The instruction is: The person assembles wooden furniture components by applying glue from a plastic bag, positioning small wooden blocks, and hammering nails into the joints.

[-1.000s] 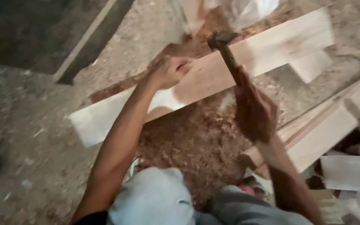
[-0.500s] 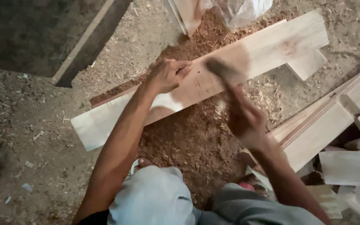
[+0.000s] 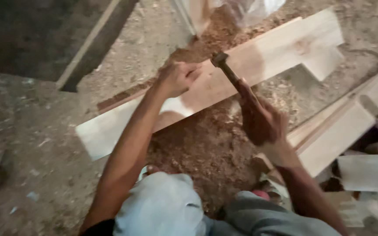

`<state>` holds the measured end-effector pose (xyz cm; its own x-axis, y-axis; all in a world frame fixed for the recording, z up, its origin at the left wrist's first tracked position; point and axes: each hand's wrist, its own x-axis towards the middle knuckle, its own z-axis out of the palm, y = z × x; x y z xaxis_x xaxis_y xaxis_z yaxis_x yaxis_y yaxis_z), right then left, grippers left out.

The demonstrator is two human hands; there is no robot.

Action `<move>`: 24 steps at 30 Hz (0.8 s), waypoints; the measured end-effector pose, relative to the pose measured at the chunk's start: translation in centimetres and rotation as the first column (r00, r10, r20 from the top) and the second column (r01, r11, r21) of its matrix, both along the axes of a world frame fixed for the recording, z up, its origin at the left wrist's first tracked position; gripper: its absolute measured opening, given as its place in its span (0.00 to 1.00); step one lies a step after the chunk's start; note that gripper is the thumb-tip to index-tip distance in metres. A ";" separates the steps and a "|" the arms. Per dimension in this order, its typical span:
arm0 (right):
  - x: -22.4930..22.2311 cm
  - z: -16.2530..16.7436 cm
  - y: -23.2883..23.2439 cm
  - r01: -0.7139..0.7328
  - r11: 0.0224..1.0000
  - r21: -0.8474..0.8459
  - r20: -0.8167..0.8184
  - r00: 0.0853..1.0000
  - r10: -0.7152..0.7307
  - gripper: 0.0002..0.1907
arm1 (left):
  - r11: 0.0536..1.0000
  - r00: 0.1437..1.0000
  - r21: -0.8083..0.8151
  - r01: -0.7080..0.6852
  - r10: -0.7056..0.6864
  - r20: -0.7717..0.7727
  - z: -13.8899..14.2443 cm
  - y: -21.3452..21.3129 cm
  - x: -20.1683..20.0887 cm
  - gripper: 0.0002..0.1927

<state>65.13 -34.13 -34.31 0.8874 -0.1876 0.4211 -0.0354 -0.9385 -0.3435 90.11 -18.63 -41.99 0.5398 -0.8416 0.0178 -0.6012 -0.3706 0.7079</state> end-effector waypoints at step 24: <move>-12.5 -8.8 2.8 0.593 0.754 0.283 -0.615 0.715 -0.332 0.16 | 0.957 0.956 -0.289 -0.042 0.122 0.266 1.5 -0.5 -8.3 0.30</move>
<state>52.60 -31.34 -43.12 0.6790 -0.6748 -0.2891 -0.7089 -0.5004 -0.4970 81.79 -19.16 -40.45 0.5460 -0.7347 0.4026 -0.7643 -0.2401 0.5985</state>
